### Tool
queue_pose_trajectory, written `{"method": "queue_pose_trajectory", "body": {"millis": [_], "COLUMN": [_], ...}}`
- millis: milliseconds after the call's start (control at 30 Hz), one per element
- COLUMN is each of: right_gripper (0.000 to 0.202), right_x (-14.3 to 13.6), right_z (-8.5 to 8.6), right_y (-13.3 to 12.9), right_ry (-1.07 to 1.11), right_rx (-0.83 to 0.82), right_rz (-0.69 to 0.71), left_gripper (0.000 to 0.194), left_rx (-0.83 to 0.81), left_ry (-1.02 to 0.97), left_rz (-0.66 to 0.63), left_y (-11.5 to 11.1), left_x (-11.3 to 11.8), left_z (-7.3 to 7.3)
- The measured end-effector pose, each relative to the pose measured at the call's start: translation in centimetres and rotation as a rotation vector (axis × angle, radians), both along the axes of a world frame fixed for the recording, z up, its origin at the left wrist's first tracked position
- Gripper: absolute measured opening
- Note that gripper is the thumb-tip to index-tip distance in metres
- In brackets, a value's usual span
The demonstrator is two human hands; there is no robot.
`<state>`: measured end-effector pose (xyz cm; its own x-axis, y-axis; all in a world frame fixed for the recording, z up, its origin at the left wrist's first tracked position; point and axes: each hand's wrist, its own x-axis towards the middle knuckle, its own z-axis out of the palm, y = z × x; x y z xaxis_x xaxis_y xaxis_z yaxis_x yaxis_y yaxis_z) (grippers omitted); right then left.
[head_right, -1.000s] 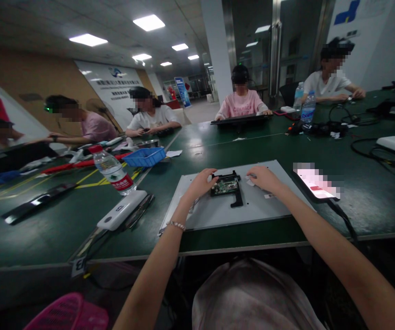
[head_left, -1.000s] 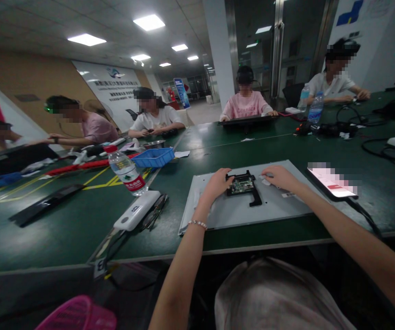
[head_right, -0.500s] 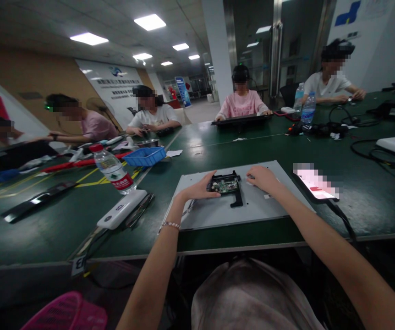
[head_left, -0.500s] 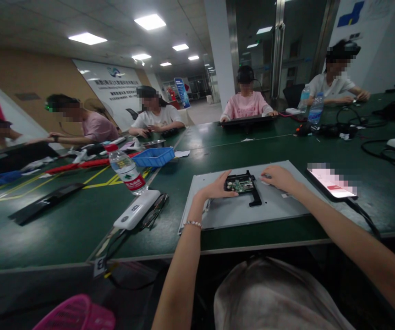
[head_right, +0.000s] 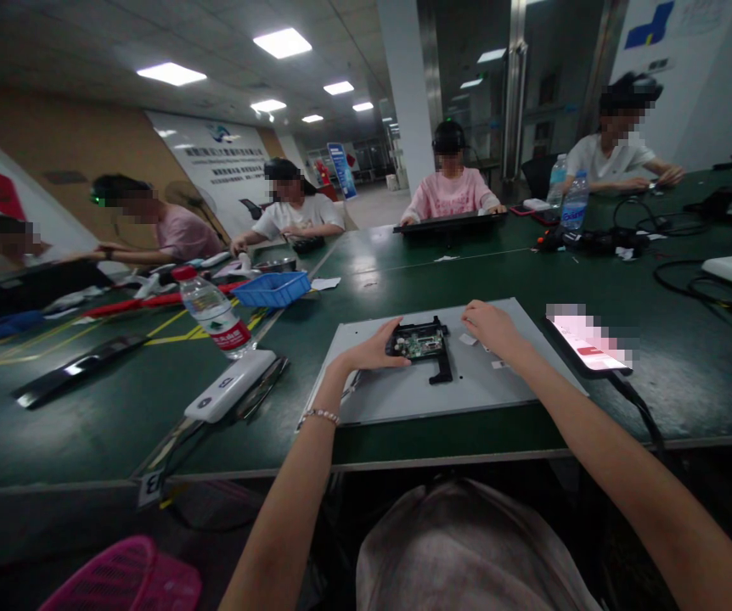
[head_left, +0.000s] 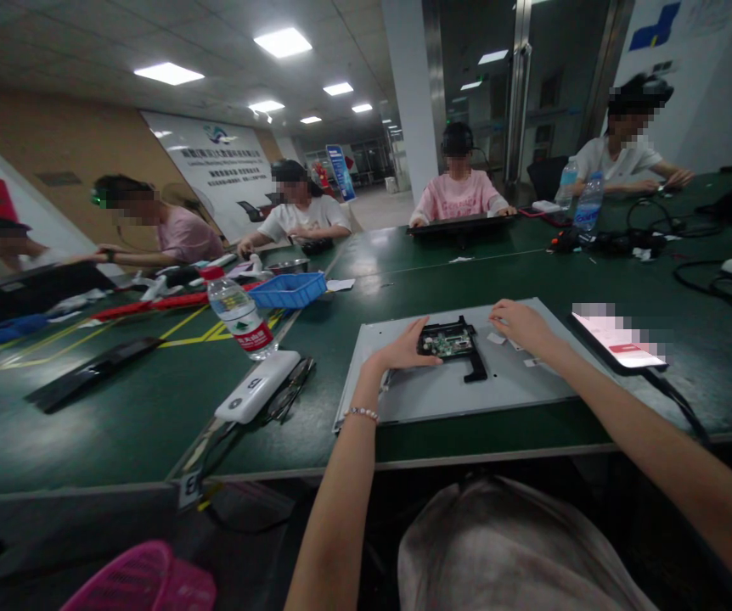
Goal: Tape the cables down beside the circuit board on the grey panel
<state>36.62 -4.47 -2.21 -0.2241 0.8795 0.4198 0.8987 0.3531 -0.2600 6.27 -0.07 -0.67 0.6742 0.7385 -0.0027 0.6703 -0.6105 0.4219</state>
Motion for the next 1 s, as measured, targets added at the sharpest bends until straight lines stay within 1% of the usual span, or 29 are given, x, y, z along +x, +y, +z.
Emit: {"method": "queue_pose_trajectory", "body": {"millis": [200, 433, 500, 567, 667, 767, 900, 1000], "right_gripper": [0.02, 0.022, 0.021, 0.02, 0.02, 0.02, 0.02, 0.02], "right_x": [-0.9, -2.7, -3.6, -4.5, -5.8, -6.7, -7.0, -6.8], "right_z": [0.8, 2.3, 2.7, 2.8, 2.3, 1.4, 0.4, 0.0], "right_y": [0.3, 2.6, 3.3, 4.0, 4.8, 5.3, 5.4, 5.3], "right_ry": [0.05, 0.012, -0.012, -0.028, -0.026, -0.027, -0.04, -0.045], "right_rx": [0.006, -0.005, -0.01, -0.026, -0.036, -0.028, -0.048, -0.096], "right_rz": [0.014, 0.121, 0.122, 0.09, 0.045, 0.068, 0.077, 0.08], "left_gripper": [0.108, 0.11, 0.112, 0.114, 0.117, 0.117, 0.118, 0.118], "left_rx": [-0.005, -0.005, -0.008, -0.019, -0.043, -0.067, -0.082, -0.086], "left_ry": [-0.018, -0.023, -0.037, -0.05, -0.066, -0.072, -0.073, -0.073], "left_rz": [0.005, 0.006, 0.007, 0.003, 0.003, 0.016, 0.021, 0.019], "left_y": [-0.5, -0.5, -0.4, -0.4, -0.5, -0.7, -0.7, -0.6], "left_x": [0.1, 0.1, 0.1, 0.0, 0.1, 0.1, 0.1, 0.1], "left_z": [0.4, 0.2, 0.1, 0.1, 0.2, 0.2, 0.1, 0.0]}}
